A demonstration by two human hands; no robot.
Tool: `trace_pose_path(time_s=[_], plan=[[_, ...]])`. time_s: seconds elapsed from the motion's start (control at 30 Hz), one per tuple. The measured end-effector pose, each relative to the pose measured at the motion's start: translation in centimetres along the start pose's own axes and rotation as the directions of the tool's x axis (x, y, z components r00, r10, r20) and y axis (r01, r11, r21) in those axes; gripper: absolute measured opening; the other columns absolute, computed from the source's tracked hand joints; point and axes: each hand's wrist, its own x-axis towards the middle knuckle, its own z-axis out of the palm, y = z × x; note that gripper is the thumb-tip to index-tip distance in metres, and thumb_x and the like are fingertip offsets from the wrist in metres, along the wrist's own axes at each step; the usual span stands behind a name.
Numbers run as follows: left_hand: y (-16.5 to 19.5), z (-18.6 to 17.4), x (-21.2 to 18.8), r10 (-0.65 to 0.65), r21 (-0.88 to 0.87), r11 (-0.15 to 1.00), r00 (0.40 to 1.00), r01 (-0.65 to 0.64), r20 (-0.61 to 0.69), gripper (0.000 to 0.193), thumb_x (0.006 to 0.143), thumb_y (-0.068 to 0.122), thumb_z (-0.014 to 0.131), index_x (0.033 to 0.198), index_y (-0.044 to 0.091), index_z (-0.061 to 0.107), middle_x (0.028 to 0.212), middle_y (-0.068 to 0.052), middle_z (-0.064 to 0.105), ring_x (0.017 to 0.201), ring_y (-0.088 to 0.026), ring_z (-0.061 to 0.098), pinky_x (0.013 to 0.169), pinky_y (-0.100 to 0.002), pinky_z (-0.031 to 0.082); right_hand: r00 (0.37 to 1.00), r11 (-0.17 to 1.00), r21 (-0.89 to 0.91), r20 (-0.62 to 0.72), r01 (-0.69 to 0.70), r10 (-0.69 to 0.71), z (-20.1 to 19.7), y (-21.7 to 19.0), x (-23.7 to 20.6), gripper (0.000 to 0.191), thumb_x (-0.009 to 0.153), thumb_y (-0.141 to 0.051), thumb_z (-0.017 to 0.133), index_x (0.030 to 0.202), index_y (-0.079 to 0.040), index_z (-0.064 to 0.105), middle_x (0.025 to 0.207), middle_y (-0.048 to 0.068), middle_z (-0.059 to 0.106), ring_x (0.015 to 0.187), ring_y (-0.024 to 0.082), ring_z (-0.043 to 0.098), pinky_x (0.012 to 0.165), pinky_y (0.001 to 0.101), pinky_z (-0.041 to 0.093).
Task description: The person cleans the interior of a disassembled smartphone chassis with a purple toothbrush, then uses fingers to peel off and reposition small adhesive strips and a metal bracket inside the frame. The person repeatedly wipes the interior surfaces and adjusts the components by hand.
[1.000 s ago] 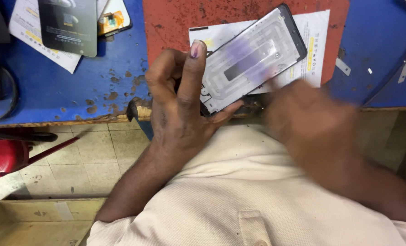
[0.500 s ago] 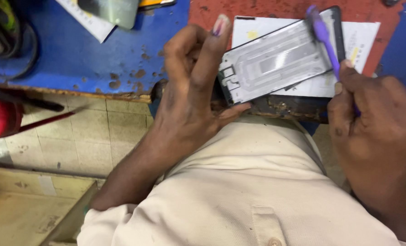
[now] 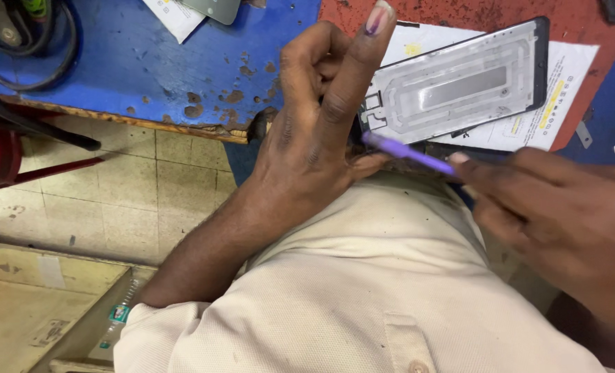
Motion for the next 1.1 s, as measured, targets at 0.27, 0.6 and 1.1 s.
trace_pose_path(time_s=[0.27,0.6,1.1], plan=[[0.1,-0.1,0.0,-0.003,0.047,0.999,1.000,0.003,-0.009,0.141,0.075,0.020,0.105,0.166,0.041,-0.001,0.141,-0.008,0.025,0.115,-0.019,0.046,0.103,-0.030,0.050,0.996,1.000,0.009,0.088,-0.003,0.002,-1.5,-2.2,3.8,0.034,0.083,-0.009,0.077,0.116,-0.001,0.077,0.067,0.005,0.062,0.046,0.013,0.056,0.042,0.0320,0.044],[0.4,-0.1,-0.1,-0.036,0.027,0.999,0.999,0.036,-0.009,0.138,0.077,0.014,0.103,0.165,0.042,0.000,0.142,-0.009,0.025,0.116,-0.018,0.048,0.110,-0.028,0.053,0.975,0.997,0.074,0.222,0.006,-0.022,-1.6,-1.1,2.4,0.038,0.079,-0.014,0.075,0.116,-0.003,0.074,0.070,0.004,0.063,0.050,0.013,0.061,0.045,0.0307,0.049],[-0.3,0.3,0.0,-0.001,0.024,1.000,1.000,0.001,-0.015,0.140,0.081,0.013,0.103,0.165,0.044,-0.004,0.141,-0.007,0.023,0.115,-0.017,0.046,0.106,-0.029,0.050,0.905,0.921,0.053,-0.175,-0.385,0.388,1.1,3.0,-1.9,0.017,0.112,-0.001,0.066,0.128,0.004,0.070,0.080,0.011,0.060,0.061,0.019,0.056,0.055,0.0352,0.044]])
